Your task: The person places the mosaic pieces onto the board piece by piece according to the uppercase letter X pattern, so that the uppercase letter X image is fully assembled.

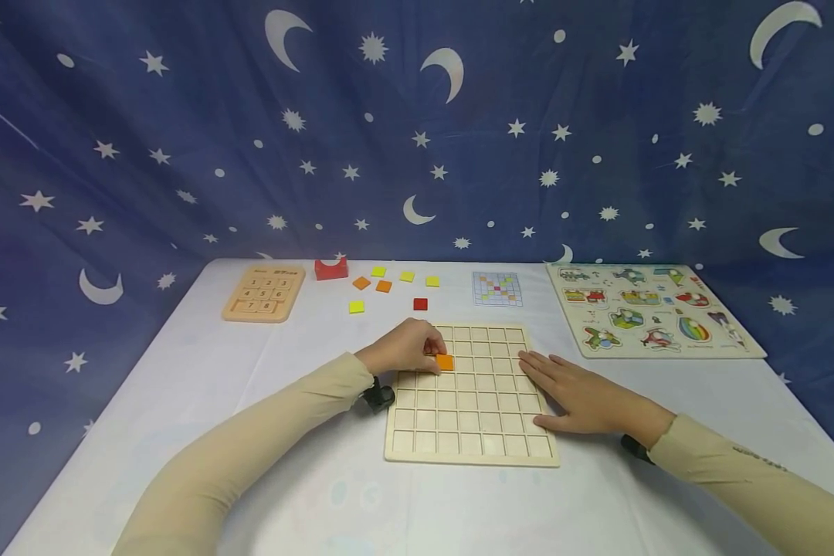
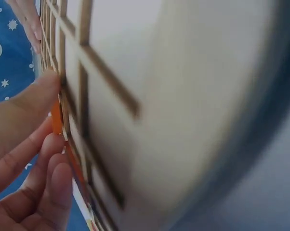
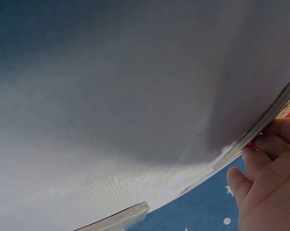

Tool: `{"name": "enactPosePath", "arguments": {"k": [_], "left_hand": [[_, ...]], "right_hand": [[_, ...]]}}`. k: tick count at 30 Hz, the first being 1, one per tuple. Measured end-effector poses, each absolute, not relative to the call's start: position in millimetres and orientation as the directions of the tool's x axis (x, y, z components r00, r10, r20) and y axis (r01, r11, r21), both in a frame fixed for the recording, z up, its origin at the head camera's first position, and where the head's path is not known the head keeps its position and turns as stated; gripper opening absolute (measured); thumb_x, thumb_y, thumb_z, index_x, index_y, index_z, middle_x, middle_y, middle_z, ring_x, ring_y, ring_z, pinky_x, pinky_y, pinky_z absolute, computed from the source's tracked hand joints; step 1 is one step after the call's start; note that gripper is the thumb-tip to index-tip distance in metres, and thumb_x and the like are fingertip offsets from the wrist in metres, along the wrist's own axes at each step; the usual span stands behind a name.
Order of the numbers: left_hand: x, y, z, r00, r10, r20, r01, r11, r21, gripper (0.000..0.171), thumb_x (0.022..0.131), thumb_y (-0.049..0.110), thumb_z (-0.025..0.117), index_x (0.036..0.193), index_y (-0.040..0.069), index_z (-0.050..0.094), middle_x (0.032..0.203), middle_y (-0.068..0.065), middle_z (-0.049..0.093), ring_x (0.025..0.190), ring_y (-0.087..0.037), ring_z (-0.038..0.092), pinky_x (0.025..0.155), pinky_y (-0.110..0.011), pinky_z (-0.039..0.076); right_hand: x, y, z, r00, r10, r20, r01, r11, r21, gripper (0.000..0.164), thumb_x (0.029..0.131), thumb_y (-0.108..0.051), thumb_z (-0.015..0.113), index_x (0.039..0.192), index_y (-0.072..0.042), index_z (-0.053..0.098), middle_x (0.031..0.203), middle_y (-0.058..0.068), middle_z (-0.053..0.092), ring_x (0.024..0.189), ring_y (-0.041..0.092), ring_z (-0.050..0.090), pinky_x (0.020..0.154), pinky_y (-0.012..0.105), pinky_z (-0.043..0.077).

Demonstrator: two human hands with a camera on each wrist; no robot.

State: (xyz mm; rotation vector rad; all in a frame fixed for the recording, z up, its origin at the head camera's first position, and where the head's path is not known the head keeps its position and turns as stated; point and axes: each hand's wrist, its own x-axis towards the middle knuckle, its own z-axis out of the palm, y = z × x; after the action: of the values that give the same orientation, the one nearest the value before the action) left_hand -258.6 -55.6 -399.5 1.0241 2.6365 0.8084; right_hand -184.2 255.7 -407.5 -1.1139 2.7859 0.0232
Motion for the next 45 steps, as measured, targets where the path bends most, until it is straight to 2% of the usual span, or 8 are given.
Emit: {"name": "enactPosePath", "arguments": {"k": [7, 14, 23, 31, 40, 45], "left_hand": [[-261, -54, -399, -0.729, 0.685, -0.01, 0.57, 0.614, 0.546, 0.019, 0.072, 0.015, 0.081, 0.088, 0.009, 0.072, 0.076, 0.001, 0.065, 0.069, -0.008, 0.051, 0.063, -0.016, 0.043], [-263, -55, -398, -0.727, 0.687, -0.009, 0.578, 0.618, 0.533, 0.013, 0.074, 0.015, 0.08, 0.082, 0.01, 0.072, 0.075, 0.002, 0.066, 0.067, -0.007, 0.052, 0.063, -0.016, 0.044], [-265, -55, -400, -0.729, 0.684, -0.018, 0.566, 0.618, 0.546, 0.014, 0.072, 0.015, 0.081, 0.082, 0.01, 0.071, 0.076, 0.002, 0.066, 0.068, -0.006, 0.053, 0.064, -0.015, 0.046], [-269, -66, -395, -0.738, 0.674, -0.005, 0.507, 0.561, 0.654, 0.022, 0.073, 0.014, 0.079, 0.093, 0.005, 0.072, 0.087, -0.003, 0.071, 0.072, -0.006, 0.059, 0.069, -0.016, 0.05], [-291, -107, -380, -0.831, 0.554, 0.054, 0.442, 0.597, 0.67, 0.033, 0.075, 0.014, 0.078, 0.105, 0.002, 0.07, 0.101, -0.013, 0.069, 0.085, -0.017, 0.061, 0.081, -0.028, 0.053], [-311, -127, -381, -0.872, 0.479, 0.098, 0.415, 0.62, 0.666, 0.034, 0.075, 0.012, 0.078, 0.106, 0.001, 0.07, 0.104, -0.016, 0.069, 0.086, -0.021, 0.061, 0.083, -0.033, 0.053]], "right_hand": [[-185, 255, -409, -0.712, -0.69, -0.131, -0.691, 0.722, -0.045, 0.085, 0.09, -0.062, 0.044, 0.149, -0.004, 0.023, 0.157, 0.012, 0.018, 0.143, 0.029, 0.024, 0.114, 0.046, 0.025], [-185, 254, -407, -0.717, -0.684, -0.136, -0.684, 0.727, -0.056, 0.085, 0.09, -0.061, 0.045, 0.148, -0.003, 0.023, 0.157, 0.012, 0.019, 0.143, 0.03, 0.024, 0.114, 0.047, 0.025], [-185, 254, -409, -0.715, -0.687, -0.127, -0.685, 0.726, -0.067, 0.085, 0.09, -0.061, 0.046, 0.148, -0.003, 0.023, 0.157, 0.012, 0.018, 0.143, 0.029, 0.024, 0.114, 0.046, 0.025], [-184, 254, -409, -0.713, -0.69, -0.127, -0.689, 0.723, -0.055, 0.085, 0.09, -0.061, 0.045, 0.148, -0.004, 0.023, 0.157, 0.012, 0.019, 0.143, 0.029, 0.025, 0.114, 0.046, 0.026], [-183, 253, -406, -0.709, -0.697, -0.112, -0.696, 0.716, -0.052, 0.084, 0.09, -0.059, 0.047, 0.147, -0.001, 0.026, 0.156, 0.014, 0.022, 0.142, 0.031, 0.027, 0.113, 0.047, 0.027], [-182, 253, -404, -0.71, -0.694, -0.122, -0.693, 0.719, -0.057, 0.083, 0.09, -0.058, 0.048, 0.147, -0.002, 0.025, 0.156, 0.014, 0.022, 0.142, 0.031, 0.026, 0.113, 0.048, 0.027]]}}
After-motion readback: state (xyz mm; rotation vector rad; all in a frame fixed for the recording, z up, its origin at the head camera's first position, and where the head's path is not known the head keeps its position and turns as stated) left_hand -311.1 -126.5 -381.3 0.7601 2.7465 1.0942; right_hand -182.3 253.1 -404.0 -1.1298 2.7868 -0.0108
